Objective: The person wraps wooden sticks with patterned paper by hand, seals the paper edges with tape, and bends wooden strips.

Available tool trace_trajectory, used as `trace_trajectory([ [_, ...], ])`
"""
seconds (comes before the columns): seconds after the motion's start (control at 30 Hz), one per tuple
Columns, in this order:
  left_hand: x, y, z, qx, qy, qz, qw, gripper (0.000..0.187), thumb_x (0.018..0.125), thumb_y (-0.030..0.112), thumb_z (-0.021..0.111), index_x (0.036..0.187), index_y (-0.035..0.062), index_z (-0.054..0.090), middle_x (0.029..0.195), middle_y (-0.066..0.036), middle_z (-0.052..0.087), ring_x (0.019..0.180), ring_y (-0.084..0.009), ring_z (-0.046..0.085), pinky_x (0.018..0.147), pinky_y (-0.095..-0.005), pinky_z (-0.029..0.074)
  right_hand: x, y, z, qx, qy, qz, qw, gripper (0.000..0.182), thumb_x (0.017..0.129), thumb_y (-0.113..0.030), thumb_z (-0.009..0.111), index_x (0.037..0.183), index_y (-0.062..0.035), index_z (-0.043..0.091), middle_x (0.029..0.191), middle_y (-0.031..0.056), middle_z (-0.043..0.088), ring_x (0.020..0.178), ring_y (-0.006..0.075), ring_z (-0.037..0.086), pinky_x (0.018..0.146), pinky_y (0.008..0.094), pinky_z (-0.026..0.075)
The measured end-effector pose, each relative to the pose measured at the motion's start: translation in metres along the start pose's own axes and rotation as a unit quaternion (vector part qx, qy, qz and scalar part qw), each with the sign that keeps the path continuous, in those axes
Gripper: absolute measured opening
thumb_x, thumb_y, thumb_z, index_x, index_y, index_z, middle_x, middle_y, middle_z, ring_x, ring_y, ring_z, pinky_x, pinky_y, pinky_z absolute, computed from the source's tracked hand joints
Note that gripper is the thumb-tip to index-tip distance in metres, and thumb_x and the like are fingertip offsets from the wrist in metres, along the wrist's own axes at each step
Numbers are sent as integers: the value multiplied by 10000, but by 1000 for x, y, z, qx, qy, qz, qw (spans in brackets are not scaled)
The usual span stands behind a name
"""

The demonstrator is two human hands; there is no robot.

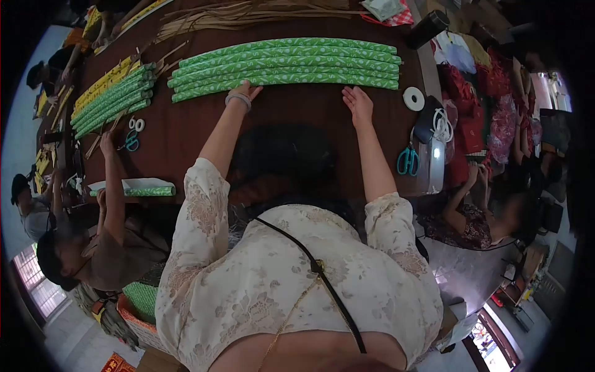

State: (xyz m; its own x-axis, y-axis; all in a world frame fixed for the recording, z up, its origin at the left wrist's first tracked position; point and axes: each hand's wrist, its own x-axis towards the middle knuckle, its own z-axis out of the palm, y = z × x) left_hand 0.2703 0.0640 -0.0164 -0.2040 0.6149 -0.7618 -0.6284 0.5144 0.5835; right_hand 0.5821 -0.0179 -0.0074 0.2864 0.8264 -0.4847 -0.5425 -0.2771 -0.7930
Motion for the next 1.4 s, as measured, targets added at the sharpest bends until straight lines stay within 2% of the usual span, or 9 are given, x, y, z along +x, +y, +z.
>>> trace_trajectory([
  [0.13, 9, -7, -15, 14, -41, 0, 999, 362, 893, 123, 462, 1193, -66, 388, 1078, -194, 535, 913, -306, 588, 684, -336, 563, -11, 14, -3, -25, -13, -63, 998, 344, 891, -126, 476, 1190, 33, 417, 1105, 133, 544, 1007, 215, 549, 830, 286, 461],
  [0.2, 4, -10, -24, 23, -77, -19, 997, 340, 896, 124, 461, 1180, -57, 415, 1051, -183, 551, 907, -296, 595, 677, -327, 551, -22, 27, -5, -240, -34, -239, 940, 302, 893, -89, 459, 1179, 11, 456, 1074, 112, 564, 976, 172, 559, 819, 274, 457],
  [0.27, -23, -21, -42, 232, -146, 146, 951, 310, 901, 139, 461, 1148, -48, 458, 1000, -159, 577, 888, -272, 610, 672, -288, 518, -46, 30, -13, -308, -47, -256, 915, 302, 880, -58, 469, 1180, -40, 486, 1154, 84, 531, 1031, 184, 534, 841, 287, 446],
  [0.33, -50, -20, -76, 324, -162, 198, 911, 282, 889, 141, 486, 1121, -18, 500, 991, -123, 594, 925, -247, 599, 717, -300, 504, -63, 35, -29, -596, -117, -410, 680, 308, 885, -91, 462, 1191, -90, 502, 1263, 65, 454, 1134, 215, 462, 924, 343, 388],
  [0.4, -81, -9, -117, 582, -123, 381, 708, 270, 863, 131, 519, 1114, 30, 525, 1017, -91, 602, 979, -250, 573, 777, -352, 478, -80, 36, -35, -637, -98, -420, 639, 311, 890, -121, 455, 1198, -112, 501, 1294, 50, 422, 1168, 217, 426, 959, 368, 347],
  [0.43, -92, -4, -142, 581, -110, 380, 711, 270, 863, 131, 519, 1114, 30, 525, 1017, -91, 602, 979, -250, 573, 777, -352, 478, -87, 37, -37, -678, -70, -427, 594, 315, 894, -150, 448, 1205, -135, 501, 1326, 36, 389, 1202, 218, 389, 993, 392, 305],
  [0.6, -142, -13, -251, 631, -11, 419, 653, 336, 866, 189, 490, 1186, 89, 500, 1316, -78, 408, 1146, -307, 439, 961, -435, 334, -97, 40, -41, -664, -61, -419, 617, 293, 890, -175, 450, 1169, -140, 533, 1311, 21, 412, 1194, 205, 399, 1006, 419, 278],
  [0.73, -142, -58, -267, 720, 115, 440, 524, 475, 887, 325, 424, 1326, 171, 335, 1405, -18, 267, 1296, -189, 238, 1048, -399, 177, -99, 38, -35, -669, -58, -429, 604, 280, 901, -182, 417, 1142, -133, 552, 1292, 46, 435, 1178, 214, 415, 998, 437, 276],
  [1.4, -140, -70, -267, 560, 125, 550, 607, 286, 843, 231, 507, 1102, 131, 575, 1300, -36, 432, 1240, -195, 348, 1017, -428, 265, -73, 38, -47, -664, -122, -433, 598, 299, 868, -149, 429, 1092, -5, 564, 1230, 177, 466, 1091, 328, 466, 929, 395, 355],
])
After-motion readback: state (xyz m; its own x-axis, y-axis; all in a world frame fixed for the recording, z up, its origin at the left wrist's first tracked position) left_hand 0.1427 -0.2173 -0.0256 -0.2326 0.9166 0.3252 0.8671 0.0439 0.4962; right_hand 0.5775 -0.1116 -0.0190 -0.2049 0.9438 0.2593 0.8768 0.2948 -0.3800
